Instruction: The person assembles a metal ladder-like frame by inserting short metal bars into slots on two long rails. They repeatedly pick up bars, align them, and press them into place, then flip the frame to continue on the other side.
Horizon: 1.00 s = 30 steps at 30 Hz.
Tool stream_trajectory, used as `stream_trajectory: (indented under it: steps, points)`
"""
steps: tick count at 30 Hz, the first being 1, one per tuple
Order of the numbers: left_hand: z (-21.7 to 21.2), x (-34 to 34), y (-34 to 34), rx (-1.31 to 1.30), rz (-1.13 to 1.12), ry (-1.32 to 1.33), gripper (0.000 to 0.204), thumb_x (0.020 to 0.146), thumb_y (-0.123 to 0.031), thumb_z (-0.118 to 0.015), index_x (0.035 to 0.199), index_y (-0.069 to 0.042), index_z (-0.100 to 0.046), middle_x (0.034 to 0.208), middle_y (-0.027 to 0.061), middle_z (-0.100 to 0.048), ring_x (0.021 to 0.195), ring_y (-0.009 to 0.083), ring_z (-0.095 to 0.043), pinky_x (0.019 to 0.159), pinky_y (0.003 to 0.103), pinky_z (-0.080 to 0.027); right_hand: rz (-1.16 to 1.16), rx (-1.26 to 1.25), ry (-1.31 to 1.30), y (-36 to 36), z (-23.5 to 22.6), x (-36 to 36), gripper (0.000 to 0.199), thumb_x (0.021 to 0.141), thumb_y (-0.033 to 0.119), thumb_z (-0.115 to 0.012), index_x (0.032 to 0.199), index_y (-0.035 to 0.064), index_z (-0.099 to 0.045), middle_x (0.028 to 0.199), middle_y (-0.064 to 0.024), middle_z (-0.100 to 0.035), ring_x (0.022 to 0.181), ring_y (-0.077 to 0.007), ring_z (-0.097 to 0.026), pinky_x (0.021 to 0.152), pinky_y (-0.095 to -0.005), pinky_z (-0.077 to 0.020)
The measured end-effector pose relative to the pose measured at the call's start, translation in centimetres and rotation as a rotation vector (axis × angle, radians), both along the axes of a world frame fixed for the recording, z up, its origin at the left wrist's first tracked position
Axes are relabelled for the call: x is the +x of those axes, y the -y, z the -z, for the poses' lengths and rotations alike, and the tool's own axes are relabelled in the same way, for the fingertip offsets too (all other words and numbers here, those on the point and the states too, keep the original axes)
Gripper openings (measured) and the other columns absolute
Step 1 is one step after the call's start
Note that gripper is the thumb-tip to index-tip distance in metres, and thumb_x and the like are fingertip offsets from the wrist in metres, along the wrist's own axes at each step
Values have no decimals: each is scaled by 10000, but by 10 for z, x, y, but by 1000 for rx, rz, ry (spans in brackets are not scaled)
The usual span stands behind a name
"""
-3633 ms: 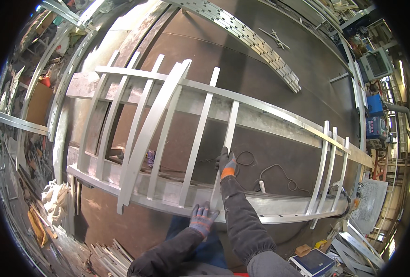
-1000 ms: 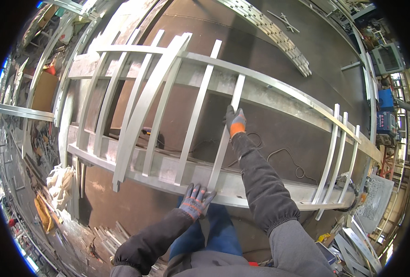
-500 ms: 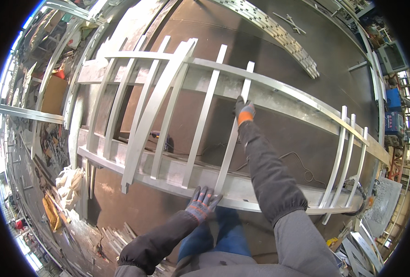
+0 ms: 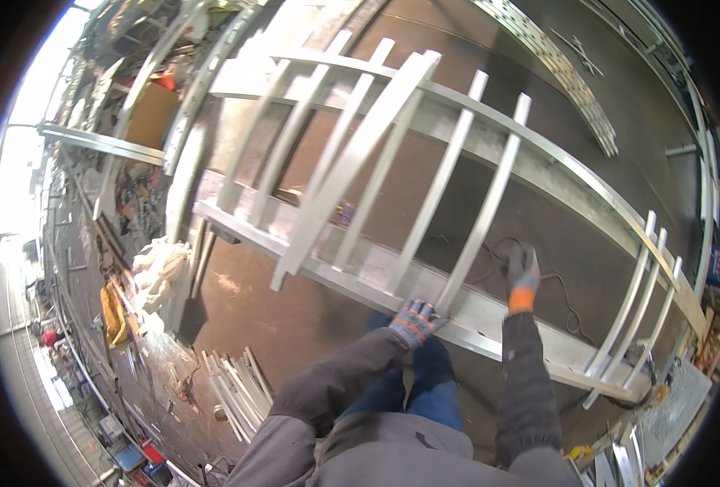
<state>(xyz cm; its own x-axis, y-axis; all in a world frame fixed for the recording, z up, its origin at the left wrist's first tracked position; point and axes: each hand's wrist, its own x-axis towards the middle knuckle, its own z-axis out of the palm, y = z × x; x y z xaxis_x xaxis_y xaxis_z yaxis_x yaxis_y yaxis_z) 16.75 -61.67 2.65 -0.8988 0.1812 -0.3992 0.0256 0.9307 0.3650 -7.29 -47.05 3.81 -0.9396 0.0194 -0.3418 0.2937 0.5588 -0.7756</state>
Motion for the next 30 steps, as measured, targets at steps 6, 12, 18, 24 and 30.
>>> stream_trajectory:
  steps: [6, 12, 18, 24, 30]
  points:
    - [-4, -16, 64, -265, -120, 21, 564, 917, -340, -607, 1457, -221, -494, 1328, 145, -569, 1225, 334, -538, 1057, 498, -396, 108, -242, 108, -37, -45, 144, 198, 1036, 226, -562, 994, 44, -628, 754, -33, -647, 637, -103, -588, 560, -264, -461]
    - [13, -28, 279, -531, -890, -59, 615, 887, -352, -676, 1398, -72, -479, 1351, 221, -511, 1268, 367, -511, 1040, 476, -450, 45, -86, 171, -34, -34, 229, 116, 991, 115, -570, 958, 35, -648, 759, -64, -676, 709, -105, -628, 644, -275, -526]
    - [-15, -44, 231, 158, -954, 3, 859, 806, -378, -755, 1463, -17, -335, 1349, 306, -541, 1210, 442, -587, 1024, 485, -483, -165, -23, 44, 14, -9, 254, 179, 985, 185, -632, 1092, 48, -670, 875, -66, -728, 840, -109, -665, 742, -301, -551]
    - [1, -45, 56, 531, -846, 52, 1042, 845, -564, -706, 1533, 52, -225, 1449, 314, -462, 1385, 398, -434, 1135, 407, -364, -91, -475, 258, 41, 50, 246, 330, 1046, 181, -483, 1325, 32, -577, 1288, -117, -622, 1206, -183, -579, 998, -320, -478]
    - [42, -75, -3, 522, -806, 66, 735, 988, -484, -565, 1447, 67, -403, 1420, 262, -519, 1346, 333, -492, 1094, 405, -401, 95, -155, 412, -6, 41, 225, 417, 1047, 365, -485, 1293, 43, -584, 1148, -189, -659, 1080, -282, -634, 902, -375, -513]
